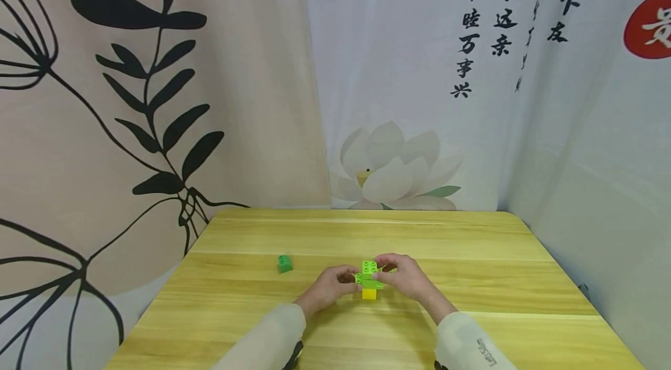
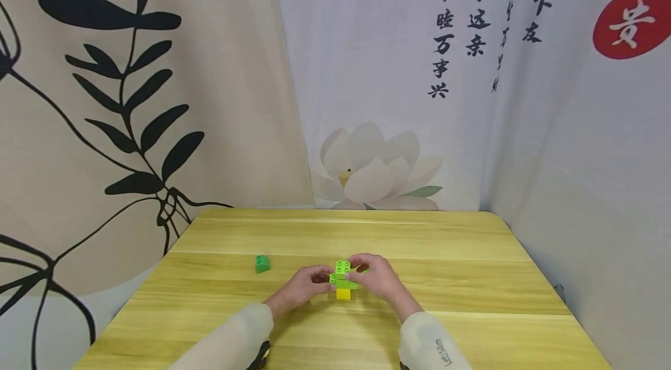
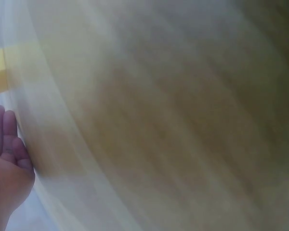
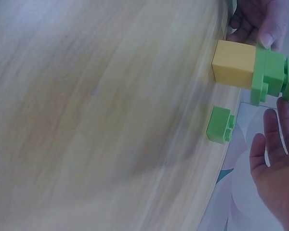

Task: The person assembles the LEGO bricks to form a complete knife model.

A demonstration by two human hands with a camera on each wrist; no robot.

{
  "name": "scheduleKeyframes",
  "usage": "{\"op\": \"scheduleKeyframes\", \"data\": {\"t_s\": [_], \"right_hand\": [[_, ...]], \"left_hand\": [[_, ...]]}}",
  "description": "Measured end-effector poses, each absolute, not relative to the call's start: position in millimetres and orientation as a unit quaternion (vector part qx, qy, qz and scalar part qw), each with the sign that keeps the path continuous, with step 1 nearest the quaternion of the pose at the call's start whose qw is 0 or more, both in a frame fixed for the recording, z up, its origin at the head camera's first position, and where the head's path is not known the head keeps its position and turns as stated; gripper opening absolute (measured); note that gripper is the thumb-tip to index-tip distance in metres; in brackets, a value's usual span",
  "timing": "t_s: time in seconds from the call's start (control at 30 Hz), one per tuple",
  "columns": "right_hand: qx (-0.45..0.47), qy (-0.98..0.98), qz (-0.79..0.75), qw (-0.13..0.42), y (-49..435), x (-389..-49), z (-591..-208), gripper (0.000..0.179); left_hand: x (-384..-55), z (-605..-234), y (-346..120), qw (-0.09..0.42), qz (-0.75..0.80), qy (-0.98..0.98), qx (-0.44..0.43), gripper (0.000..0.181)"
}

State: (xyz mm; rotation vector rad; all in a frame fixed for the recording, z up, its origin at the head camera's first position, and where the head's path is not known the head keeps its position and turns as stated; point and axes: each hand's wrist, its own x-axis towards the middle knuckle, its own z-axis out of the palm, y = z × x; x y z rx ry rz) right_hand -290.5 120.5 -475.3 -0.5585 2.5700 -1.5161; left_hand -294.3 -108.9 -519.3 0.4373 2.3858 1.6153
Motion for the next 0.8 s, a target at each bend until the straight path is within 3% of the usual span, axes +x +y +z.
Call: {"op": "scheduleKeyframes", "data": {"t_s": [0.8], "right_hand": [[-0.176,0.839,-0.512,0.057,121.0,-291.3,-485.5,0.036]], "left_hand": [[-296.2,-522.5,-108.4,0.105,0.546,0.816,0.155,0.033]]}}
